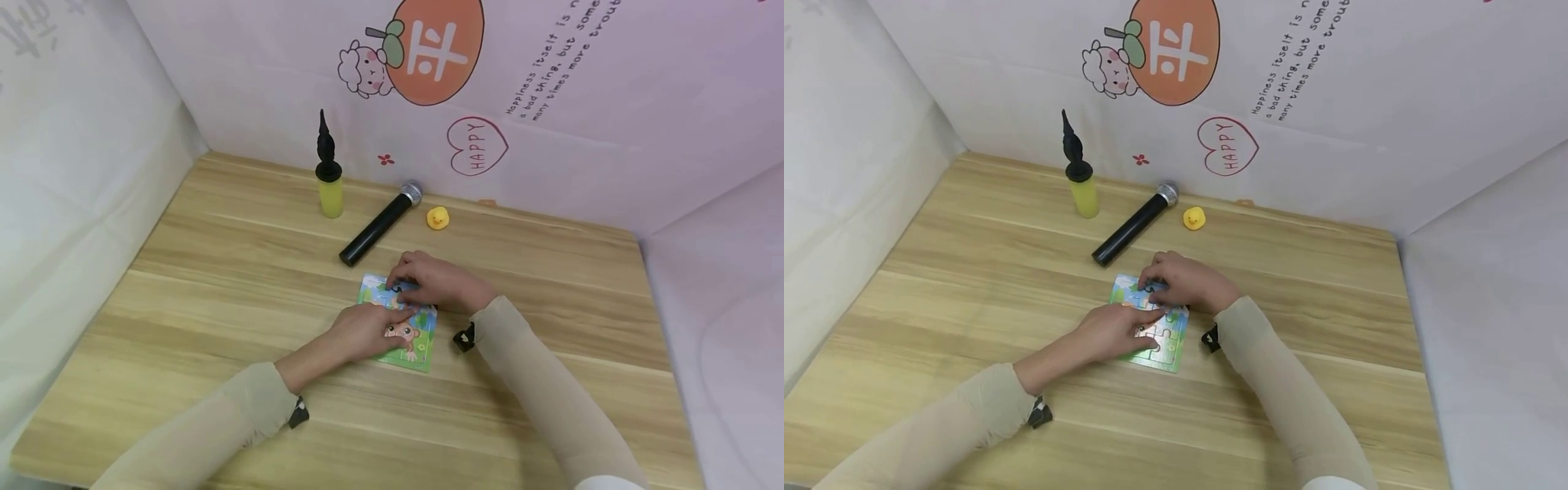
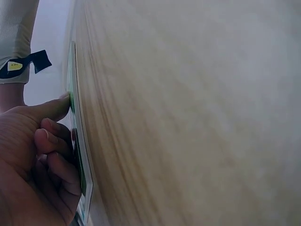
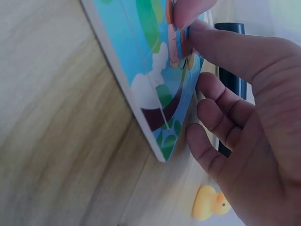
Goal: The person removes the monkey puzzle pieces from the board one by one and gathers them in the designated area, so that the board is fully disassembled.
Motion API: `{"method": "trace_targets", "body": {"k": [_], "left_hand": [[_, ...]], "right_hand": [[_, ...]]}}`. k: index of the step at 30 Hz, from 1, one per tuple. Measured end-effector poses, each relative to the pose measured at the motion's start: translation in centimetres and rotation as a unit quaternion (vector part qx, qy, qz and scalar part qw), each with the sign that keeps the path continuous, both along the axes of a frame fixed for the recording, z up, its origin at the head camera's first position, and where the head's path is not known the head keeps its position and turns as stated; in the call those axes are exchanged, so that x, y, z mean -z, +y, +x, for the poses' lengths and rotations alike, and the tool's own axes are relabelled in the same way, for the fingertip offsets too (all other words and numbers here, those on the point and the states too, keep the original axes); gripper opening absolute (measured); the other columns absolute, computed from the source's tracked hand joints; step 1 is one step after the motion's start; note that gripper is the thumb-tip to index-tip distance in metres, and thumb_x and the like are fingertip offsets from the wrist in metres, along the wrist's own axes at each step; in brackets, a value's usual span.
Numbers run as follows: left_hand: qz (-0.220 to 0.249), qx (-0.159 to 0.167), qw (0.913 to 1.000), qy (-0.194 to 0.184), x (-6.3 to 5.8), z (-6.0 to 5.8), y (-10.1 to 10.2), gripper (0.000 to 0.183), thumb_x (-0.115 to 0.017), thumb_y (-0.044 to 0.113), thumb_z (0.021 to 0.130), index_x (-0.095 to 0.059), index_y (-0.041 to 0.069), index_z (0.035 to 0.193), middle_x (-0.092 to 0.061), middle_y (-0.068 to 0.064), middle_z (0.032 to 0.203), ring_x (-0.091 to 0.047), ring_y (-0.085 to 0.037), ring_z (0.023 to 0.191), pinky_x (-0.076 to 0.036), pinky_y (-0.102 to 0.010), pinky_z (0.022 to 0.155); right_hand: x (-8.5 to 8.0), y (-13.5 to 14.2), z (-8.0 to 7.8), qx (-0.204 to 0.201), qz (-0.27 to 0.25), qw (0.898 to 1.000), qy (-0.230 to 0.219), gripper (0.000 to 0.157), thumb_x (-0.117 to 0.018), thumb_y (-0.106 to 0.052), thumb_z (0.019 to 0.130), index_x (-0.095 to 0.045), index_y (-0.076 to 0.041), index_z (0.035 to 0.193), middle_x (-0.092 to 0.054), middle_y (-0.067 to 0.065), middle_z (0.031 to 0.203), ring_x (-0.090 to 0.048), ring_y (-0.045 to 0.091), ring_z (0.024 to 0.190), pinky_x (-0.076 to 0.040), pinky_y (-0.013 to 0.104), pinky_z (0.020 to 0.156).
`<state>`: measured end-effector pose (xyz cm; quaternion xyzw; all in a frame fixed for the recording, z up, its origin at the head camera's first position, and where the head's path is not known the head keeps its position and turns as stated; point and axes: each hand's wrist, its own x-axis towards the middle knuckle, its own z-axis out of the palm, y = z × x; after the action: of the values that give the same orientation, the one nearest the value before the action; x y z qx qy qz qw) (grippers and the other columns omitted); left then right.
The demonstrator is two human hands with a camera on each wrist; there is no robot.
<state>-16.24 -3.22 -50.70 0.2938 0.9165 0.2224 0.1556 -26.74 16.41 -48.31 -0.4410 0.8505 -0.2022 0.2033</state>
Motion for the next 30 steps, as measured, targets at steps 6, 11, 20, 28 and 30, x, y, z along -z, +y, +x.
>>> {"method": "trace_targets", "body": {"k": [6,11,20,28,30], "left_hand": [[0.001,-0.006,0.9999,-0.009,0.10,-0.12,0.30,0.068,-0.067,0.059,0.091,-0.048,0.034,0.151,-0.049,0.009,0.052,-0.045,-0.010,0.051,-0.039,-0.032,0.046],[-0.011,-0.007,0.9999,0.001,0.14,-0.08,0.26,0.069,-0.065,0.061,0.092,-0.045,0.036,0.153,-0.049,0.009,0.051,-0.038,-0.009,0.048,-0.036,-0.032,0.044],[-0.044,0.019,0.9984,0.031,0.08,0.28,0.27,0.068,-0.057,0.059,0.098,-0.039,0.031,0.157,-0.047,0.008,0.049,-0.045,-0.010,0.049,-0.038,-0.031,0.044],[-0.064,0.033,0.9954,0.063,0.15,0.45,0.36,0.068,-0.053,0.060,0.100,-0.038,0.029,0.158,-0.046,0.008,0.048,-0.048,-0.009,0.049,-0.040,-0.031,0.044],[-0.067,0.030,0.9954,0.061,0.14,0.48,0.26,0.067,-0.053,0.060,0.100,-0.039,0.029,0.158,-0.045,0.007,0.047,-0.046,-0.010,0.048,-0.040,-0.031,0.044]], "right_hand": [[-0.27,-0.19,-0.06,-0.010,-0.004,1.000,0.006,0.016,-0.075,-0.019,0.095,-0.074,-0.019,0.110,-0.057,0.001,0.106,-0.047,0.018,0.094,-0.042,0.036,0.084],[-0.68,-0.33,0.05,-0.007,-0.009,1.000,0.018,0.015,-0.075,-0.017,0.095,-0.075,-0.019,0.109,-0.057,0.001,0.103,-0.048,0.017,0.093,-0.043,0.036,0.083],[-0.39,-0.41,0.01,-0.004,-0.026,1.000,0.017,0.012,-0.072,-0.013,0.097,-0.076,-0.019,0.106,-0.060,0.000,0.105,-0.052,0.016,0.097,-0.045,0.033,0.088],[-0.65,-0.36,0.74,0.037,-0.052,0.998,-0.013,0.006,-0.070,-0.015,0.098,-0.074,-0.018,0.102,-0.058,-0.007,0.103,-0.053,0.011,0.096,-0.047,0.032,0.087],[-0.58,-0.45,0.87,0.044,-0.055,0.997,-0.017,0.006,-0.069,-0.016,0.099,-0.074,-0.018,0.102,-0.058,-0.008,0.103,-0.053,0.011,0.095,-0.047,0.032,0.086]]}}
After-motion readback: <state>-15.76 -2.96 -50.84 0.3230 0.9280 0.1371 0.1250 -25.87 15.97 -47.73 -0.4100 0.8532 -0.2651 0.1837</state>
